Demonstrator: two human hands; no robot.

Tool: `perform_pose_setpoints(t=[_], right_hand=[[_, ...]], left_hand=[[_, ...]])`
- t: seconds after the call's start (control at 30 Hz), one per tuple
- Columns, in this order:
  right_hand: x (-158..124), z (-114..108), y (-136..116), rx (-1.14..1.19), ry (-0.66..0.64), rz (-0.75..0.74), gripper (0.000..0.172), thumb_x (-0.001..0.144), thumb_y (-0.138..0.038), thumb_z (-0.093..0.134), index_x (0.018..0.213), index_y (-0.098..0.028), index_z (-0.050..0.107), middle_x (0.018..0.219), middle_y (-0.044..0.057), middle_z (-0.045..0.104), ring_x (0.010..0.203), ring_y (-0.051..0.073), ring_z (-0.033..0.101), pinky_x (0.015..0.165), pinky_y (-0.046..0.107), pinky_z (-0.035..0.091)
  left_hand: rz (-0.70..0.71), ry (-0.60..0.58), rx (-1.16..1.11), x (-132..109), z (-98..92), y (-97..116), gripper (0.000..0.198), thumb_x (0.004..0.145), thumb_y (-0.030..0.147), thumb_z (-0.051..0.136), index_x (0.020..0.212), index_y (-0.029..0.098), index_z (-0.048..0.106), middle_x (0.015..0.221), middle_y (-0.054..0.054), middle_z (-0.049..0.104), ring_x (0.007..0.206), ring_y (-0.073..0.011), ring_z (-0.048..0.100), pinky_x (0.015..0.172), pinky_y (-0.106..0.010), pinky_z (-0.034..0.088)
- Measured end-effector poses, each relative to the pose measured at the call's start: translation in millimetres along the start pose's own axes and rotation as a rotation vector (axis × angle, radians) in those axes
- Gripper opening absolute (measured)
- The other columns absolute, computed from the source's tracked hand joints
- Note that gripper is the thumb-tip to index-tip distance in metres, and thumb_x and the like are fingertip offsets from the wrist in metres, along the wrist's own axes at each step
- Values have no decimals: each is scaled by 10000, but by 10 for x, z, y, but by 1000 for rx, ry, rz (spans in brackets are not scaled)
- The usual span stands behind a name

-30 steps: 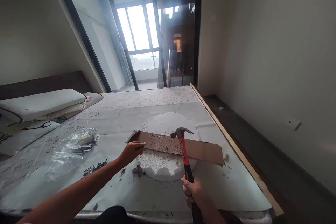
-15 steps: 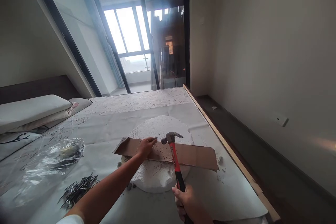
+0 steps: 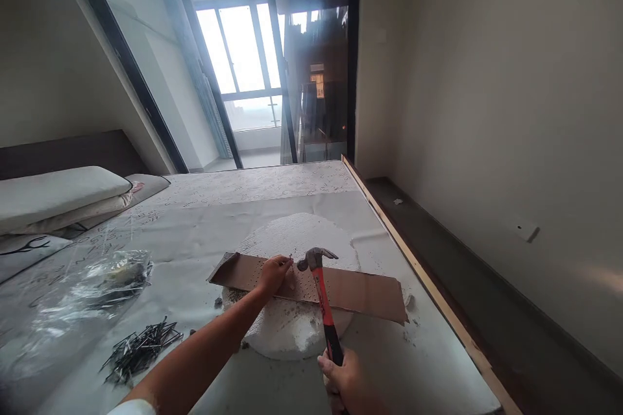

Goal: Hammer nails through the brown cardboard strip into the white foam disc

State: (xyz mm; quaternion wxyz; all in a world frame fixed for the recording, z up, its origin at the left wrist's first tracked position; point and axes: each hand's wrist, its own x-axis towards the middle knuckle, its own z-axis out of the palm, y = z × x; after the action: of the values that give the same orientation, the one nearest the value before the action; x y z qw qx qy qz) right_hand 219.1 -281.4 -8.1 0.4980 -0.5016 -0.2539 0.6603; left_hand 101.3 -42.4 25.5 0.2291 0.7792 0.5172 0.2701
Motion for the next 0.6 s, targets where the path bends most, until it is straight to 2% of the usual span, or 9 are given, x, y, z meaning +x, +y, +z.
perform_pose_setpoints(t=[0.2,0.33,0.6], right_hand=[[23,15,19,-25,45,-17,588,491,-730,614,644,-240,326,363,-147,301,248,16,200,234,159,205],[5,1,6,-27,1,-24,574,524,-725,604,646,-236,329,377,-142,309,259,21,243,243,154,228],[-31,1,39,-40,-3,-27,593,513,-738,604,659,-237,323,390,-147,317,252,17,239,248,154,233]], left_hand=[[4,10,10,-1,13,-1,227,782,338,533,802,197,710,887,-46,712,819,-178,628,738,-257,422],[-4,5,61,-1,18,14,219,792,333,530,789,198,703,863,-41,711,803,-169,620,727,-250,412],[40,1,75,-9,53,-6,182,788,273,537,742,183,689,836,-44,698,783,-153,601,699,-235,398]])
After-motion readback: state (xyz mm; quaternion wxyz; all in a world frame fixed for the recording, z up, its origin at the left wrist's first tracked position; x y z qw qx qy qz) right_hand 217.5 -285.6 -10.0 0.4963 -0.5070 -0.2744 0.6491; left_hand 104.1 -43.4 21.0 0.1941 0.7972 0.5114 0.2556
